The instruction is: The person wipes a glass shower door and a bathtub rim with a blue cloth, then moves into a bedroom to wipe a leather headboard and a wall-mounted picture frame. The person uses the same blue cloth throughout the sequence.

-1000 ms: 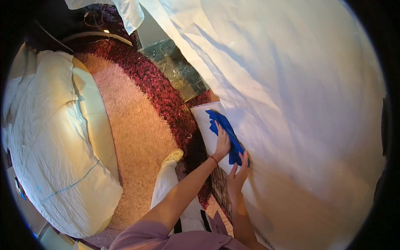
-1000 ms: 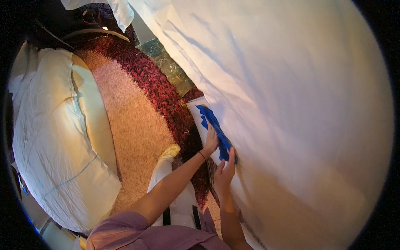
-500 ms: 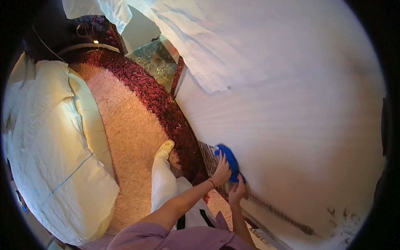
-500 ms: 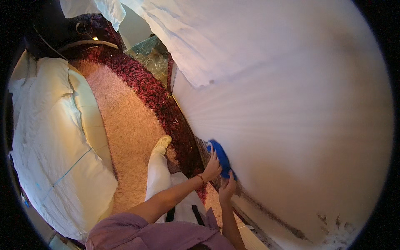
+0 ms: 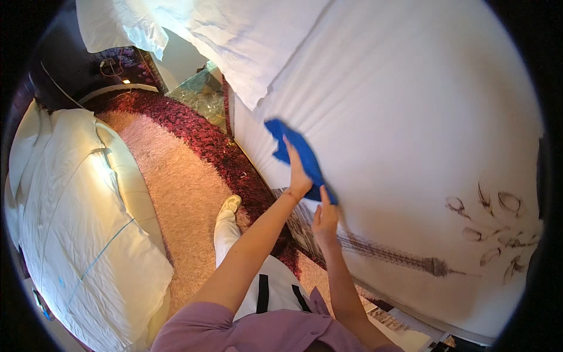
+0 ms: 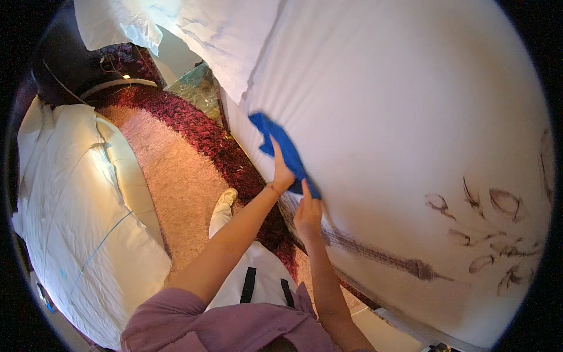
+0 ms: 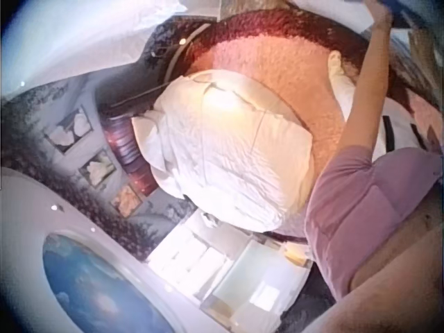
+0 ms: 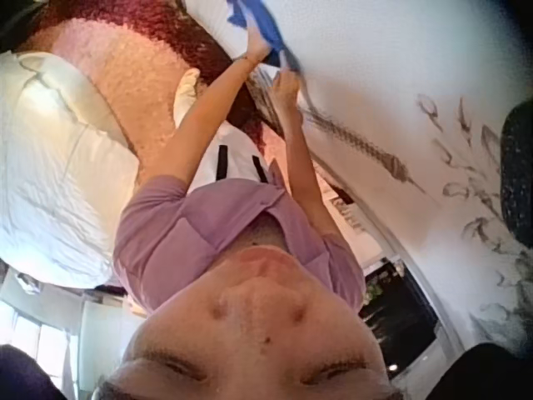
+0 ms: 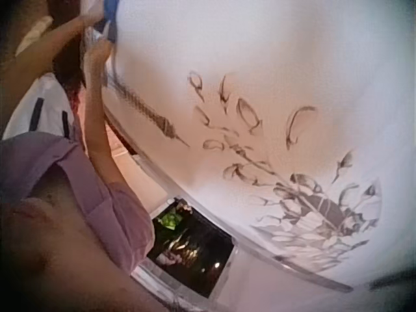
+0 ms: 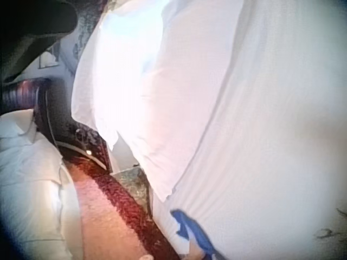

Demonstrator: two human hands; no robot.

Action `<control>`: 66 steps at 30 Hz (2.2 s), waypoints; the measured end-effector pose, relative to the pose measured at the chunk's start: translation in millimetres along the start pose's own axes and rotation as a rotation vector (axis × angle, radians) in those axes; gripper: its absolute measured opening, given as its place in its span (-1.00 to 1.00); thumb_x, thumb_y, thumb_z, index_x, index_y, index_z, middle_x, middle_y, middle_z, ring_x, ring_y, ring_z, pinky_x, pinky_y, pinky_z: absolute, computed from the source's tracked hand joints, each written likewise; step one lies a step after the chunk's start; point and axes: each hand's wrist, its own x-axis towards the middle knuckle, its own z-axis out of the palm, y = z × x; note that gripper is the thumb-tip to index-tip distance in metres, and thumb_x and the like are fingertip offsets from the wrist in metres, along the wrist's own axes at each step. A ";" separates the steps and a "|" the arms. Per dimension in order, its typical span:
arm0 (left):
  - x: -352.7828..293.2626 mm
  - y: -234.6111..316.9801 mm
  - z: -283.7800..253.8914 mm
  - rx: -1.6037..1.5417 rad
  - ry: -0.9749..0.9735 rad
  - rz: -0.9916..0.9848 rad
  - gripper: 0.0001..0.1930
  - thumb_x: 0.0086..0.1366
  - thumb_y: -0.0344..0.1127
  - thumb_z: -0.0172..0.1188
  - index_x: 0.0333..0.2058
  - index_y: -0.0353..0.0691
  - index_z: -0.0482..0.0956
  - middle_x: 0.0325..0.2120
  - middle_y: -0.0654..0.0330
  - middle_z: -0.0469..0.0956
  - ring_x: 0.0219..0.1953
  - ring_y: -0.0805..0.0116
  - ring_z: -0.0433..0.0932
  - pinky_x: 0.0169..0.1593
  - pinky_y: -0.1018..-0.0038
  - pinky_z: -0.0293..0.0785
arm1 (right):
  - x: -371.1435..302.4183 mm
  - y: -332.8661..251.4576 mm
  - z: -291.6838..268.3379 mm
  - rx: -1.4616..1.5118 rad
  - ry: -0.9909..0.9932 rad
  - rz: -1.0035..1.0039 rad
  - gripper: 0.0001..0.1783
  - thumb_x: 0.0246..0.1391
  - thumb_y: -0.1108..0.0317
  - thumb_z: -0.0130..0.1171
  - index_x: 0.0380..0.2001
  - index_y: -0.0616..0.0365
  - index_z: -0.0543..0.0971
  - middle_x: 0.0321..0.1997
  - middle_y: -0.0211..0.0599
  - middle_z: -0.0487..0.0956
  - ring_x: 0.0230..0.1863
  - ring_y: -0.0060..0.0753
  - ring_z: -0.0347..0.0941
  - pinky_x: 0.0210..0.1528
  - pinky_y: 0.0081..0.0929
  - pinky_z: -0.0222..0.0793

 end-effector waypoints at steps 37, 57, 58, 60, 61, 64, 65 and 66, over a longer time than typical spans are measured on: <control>-173.8 328.9 189.9 0.035 -0.449 1.018 -0.23 0.21 0.11 0.24 0.22 -0.30 0.25 0.34 -0.48 -0.10 0.35 -0.69 -0.22 0.29 -0.46 -0.34 | -238.3 -55.7 -286.2 -0.320 1.268 0.065 -0.29 0.25 0.32 0.08 0.35 0.47 0.14 0.38 0.27 0.14 0.33 0.17 0.11 0.33 -0.01 0.04; -261.8 177.7 115.0 0.423 -1.168 1.136 -0.38 0.26 0.08 0.21 0.14 -0.25 0.44 0.26 -0.16 0.31 0.16 -0.17 0.43 0.22 -0.01 0.30 | -301.5 70.0 -148.4 0.098 0.869 0.411 -0.41 0.34 0.30 -0.11 0.32 0.45 0.15 0.32 0.23 0.26 0.32 0.09 0.20 0.40 -0.20 0.00; -258.5 175.7 123.0 0.481 -1.076 1.184 -0.45 0.26 0.07 0.23 0.11 -0.14 0.48 0.25 -0.11 0.35 0.13 -0.12 0.46 0.14 0.07 0.38 | -296.6 69.4 -156.1 0.187 0.925 0.358 -0.40 0.34 0.30 -0.11 0.33 0.44 0.14 0.33 0.21 0.26 0.32 0.08 0.20 0.40 -0.21 0.00; -248.2 242.3 157.3 0.426 -0.905 1.262 -0.53 0.23 0.06 0.27 0.07 0.05 0.54 0.25 -0.04 0.37 0.08 -0.06 0.51 -0.04 0.21 0.51 | -273.6 37.8 -207.1 0.374 1.019 0.285 -0.40 0.36 0.30 -0.12 0.34 0.42 0.11 0.33 0.19 0.26 0.33 0.06 0.21 0.40 -0.23 0.01; -238.9 285.6 177.6 0.319 -0.810 1.294 -0.54 0.21 0.06 0.29 0.06 0.13 0.56 0.27 -0.02 0.35 0.05 -0.04 0.53 -0.13 0.28 0.57 | -256.3 23.5 -239.0 0.376 1.071 0.221 -0.42 0.37 0.31 -0.14 0.34 0.42 0.13 0.33 0.16 0.27 0.30 0.03 0.24 0.37 -0.26 0.06; -227.5 401.9 223.3 -0.103 -0.680 1.153 -0.46 0.32 -0.12 0.16 0.24 -0.08 0.39 0.38 -0.24 0.06 0.17 -0.25 0.41 0.09 0.11 0.45 | -221.7 -23.1 -345.8 0.394 1.175 0.062 -0.53 0.43 0.26 -0.24 0.26 0.32 0.24 0.15 -0.15 0.44 0.09 -0.34 0.37 0.17 -0.43 0.28; -227.3 420.2 235.2 -0.174 -0.612 1.197 -0.45 0.34 -0.17 0.11 0.27 -0.14 0.33 0.39 -0.29 0.01 0.22 -0.32 0.33 0.17 0.05 0.35 | -214.9 -40.9 -375.7 0.395 1.191 0.008 -0.55 0.42 0.28 -0.23 0.25 0.32 0.25 0.09 -0.18 0.46 0.02 -0.38 0.38 0.12 -0.45 0.32; -228.3 429.5 243.7 -0.246 -0.542 1.240 -0.44 0.36 -0.22 0.06 0.30 -0.21 0.27 0.39 -0.34 -0.04 0.28 -0.39 0.25 0.25 -0.02 0.26 | -211.3 -49.7 -392.9 0.394 1.208 -0.048 -0.56 0.41 0.29 -0.23 0.23 0.32 0.27 0.03 -0.20 0.48 -0.04 -0.42 0.40 0.06 -0.48 0.36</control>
